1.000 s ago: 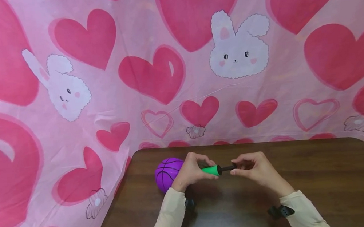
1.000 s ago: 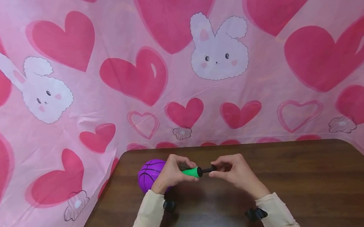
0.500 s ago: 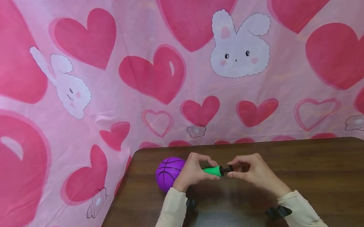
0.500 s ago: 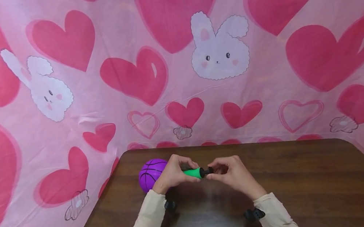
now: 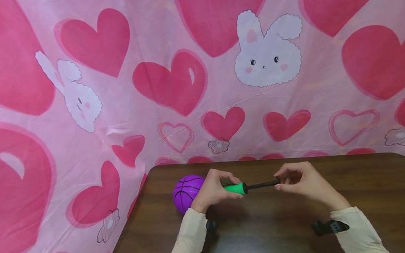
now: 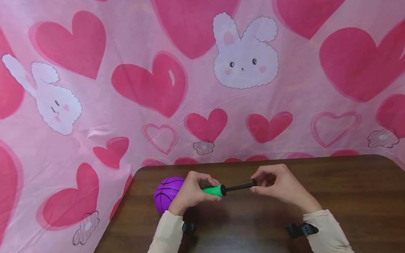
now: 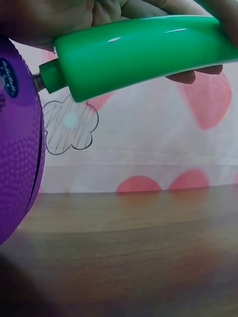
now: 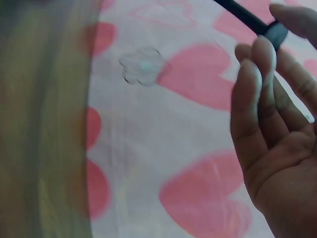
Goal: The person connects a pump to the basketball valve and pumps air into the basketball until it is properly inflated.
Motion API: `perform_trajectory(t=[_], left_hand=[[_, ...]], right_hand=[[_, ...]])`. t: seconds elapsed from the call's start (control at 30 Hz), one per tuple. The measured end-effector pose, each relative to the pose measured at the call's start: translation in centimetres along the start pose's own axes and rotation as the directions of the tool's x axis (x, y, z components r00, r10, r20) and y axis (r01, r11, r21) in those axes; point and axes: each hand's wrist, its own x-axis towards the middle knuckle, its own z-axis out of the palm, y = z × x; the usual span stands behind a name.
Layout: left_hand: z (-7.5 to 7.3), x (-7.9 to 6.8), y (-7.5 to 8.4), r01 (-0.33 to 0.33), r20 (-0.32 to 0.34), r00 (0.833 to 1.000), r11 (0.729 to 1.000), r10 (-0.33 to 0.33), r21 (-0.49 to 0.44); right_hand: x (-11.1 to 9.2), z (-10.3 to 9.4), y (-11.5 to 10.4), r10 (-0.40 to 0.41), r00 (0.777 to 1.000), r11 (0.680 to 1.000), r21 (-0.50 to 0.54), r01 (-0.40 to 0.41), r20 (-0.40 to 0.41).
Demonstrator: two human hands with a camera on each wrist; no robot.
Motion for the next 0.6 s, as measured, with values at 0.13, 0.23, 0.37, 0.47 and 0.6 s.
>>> perform_trajectory(t=[0.13,0.23,0.37,0.47,0.6], left_hand=[[-0.1,0.0,-0.1,0.003,-0.009,1.0,1.0,-0.003,0.003],[-0.1,0.0,0.0,0.011,-0.012,1.0,1.0,-0.011,0.006],[0.1,0.0,0.0,0.022,-0.008,1.0,1.0,-0.022,0.014],[0.3,-0.1,0.0,0.026,-0.003,1.0,0.999,-0.026,0.02],[0.6,-0.1,0.1,0.018,0.001,1.0,1.0,-0.018,0.024]], right_hand=[[-0.4,-1.6,-0.1,0.009,1.0,1.0,0.012,-0.009,0.021],[-0.6,-2.2,-0.1,0.018,0.999,1.0,0.014,-0.018,0.03],[-0.7,-1.9,-0.1,0.026,1.0,1.0,0.018,-0.026,0.015],[-0.6,-0.9,0.0,0.013,1.0,1.0,0.006,-0.013,-0.003],[-0.1,1.1,0.2,-0.001,1.0,1.0,-0.027,0.0,-0.013]])
